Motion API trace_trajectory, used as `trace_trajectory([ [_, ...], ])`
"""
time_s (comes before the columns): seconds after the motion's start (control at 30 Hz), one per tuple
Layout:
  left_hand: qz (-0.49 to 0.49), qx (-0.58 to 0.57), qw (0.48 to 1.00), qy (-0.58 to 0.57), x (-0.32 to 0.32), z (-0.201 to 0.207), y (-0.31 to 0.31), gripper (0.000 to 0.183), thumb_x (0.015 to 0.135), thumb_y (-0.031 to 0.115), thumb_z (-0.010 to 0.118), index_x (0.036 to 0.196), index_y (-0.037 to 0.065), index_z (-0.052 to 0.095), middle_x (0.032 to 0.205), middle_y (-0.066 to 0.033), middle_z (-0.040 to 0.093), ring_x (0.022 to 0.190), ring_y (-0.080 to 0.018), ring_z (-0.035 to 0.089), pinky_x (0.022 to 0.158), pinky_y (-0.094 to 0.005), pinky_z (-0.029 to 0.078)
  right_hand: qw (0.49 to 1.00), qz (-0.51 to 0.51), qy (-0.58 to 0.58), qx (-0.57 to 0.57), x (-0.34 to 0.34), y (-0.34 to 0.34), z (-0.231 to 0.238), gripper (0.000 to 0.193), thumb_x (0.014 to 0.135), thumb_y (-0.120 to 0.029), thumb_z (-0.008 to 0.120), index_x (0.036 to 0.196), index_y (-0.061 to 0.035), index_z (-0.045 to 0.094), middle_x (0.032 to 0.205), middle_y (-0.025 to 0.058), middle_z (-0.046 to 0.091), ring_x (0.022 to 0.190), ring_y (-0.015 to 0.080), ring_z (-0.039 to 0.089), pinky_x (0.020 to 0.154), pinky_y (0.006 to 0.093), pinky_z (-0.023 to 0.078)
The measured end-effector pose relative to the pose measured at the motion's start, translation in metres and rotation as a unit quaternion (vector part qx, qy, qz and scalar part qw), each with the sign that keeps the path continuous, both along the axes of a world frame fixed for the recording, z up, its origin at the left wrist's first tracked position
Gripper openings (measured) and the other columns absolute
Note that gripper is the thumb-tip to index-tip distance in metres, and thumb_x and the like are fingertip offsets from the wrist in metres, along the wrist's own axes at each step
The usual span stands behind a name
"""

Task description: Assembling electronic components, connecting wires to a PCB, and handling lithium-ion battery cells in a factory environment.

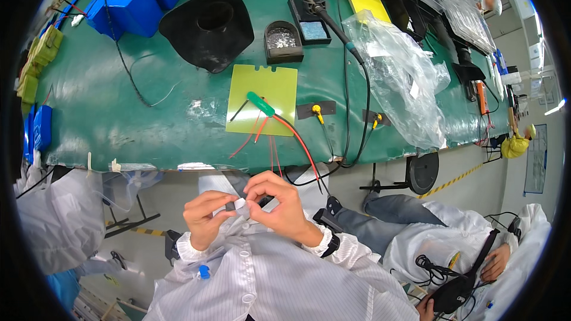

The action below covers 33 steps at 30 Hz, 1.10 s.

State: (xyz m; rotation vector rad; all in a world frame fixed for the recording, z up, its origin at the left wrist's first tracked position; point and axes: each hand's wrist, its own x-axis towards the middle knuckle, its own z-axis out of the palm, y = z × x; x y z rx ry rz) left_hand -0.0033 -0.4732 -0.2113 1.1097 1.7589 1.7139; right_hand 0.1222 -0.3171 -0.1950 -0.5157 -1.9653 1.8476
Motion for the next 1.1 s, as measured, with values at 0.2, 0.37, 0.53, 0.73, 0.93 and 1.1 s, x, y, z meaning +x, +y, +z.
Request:
trace_trajectory([
  [0.2,0.12,0.124,0.96,-0.219,-0.01,-0.017,-0.04,0.026,0.086,-0.004,0.069,0.111,-0.006,0.069,0.104,-0.0167,0.066,0.094,-0.0288,0.07,0.083,-0.0384,0.055,0.996,-0.028,0.048,-0.076,-0.006,-0.007,-0.001,0.01,0.083,0.005,0.07,0.092,0.0025,0.066,0.108,0.0123,0.06,0.092,0.0142,0.061,0.078,0.0252,0.054],
  [0.37,0.169,0.123,0.938,-0.275,-0.023,-0.031,-0.074,0.024,0.088,-0.004,0.069,0.112,-0.006,0.068,0.103,-0.0137,0.065,0.095,-0.0253,0.068,0.088,-0.0364,0.054,0.994,0.011,0.074,-0.084,-0.033,-0.025,0.0,0.011,0.083,0.005,0.07,0.092,0.0033,0.065,0.108,0.0125,0.06,0.093,0.0154,0.061,0.077,0.0249,0.052],
  [0.53,0.275,0.04,0.902,-0.332,-0.006,-0.053,-0.11,0.023,0.092,0.001,0.068,0.114,-0.005,0.068,0.105,-0.0104,0.07,0.097,-0.0173,0.068,0.086,-0.0292,0.053,0.976,0.176,0.123,0.038,-0.127,-0.088,0.019,0.015,0.079,0.003,0.075,0.092,0.0005,0.069,0.102,0.011,0.065,0.087,0.0149,0.064,0.074,0.0265,0.053],
  [0.73,0.319,0.07,0.871,-0.367,0.011,-0.059,-0.134,0.022,0.092,0.002,0.067,0.113,-0.007,0.067,0.103,-0.0124,0.071,0.094,-0.0194,0.068,0.088,-0.0323,0.054,0.888,0.257,0.209,0.32,-0.258,-0.166,-0.021,0.013,0.079,-0.006,0.073,0.09,-0.0016,0.068,0.1,0.0053,0.063,0.087,0.0256,0.063,0.07,0.0365,0.055],
  [0.93,0.368,0.108,0.854,-0.353,0.005,-0.064,-0.15,0.023,0.092,0.002,0.066,0.114,-0.006,0.066,0.102,-0.0116,0.071,0.094,-0.0202,0.068,0.089,-0.033,0.054,0.846,0.273,0.156,0.43,-0.261,-0.175,-0.041,0.007,0.079,-0.008,0.072,0.085,-0.006,0.069,0.099,0.001,0.063,0.09,0.023,0.061,0.068,0.0371,0.054],
  [1.1,0.348,0.141,0.851,-0.367,-0.009,-0.059,-0.142,0.024,0.092,0.003,0.067,0.114,-0.006,0.066,0.103,-0.0123,0.071,0.094,-0.0206,0.069,0.09,-0.0332,0.054,0.862,0.267,0.113,0.415,-0.254,-0.171,-0.033,0.01,0.077,-0.009,0.074,0.084,-0.0069,0.067,0.095,0.0011,0.064,0.086,0.0237,0.061,0.066,0.0382,0.054],
])
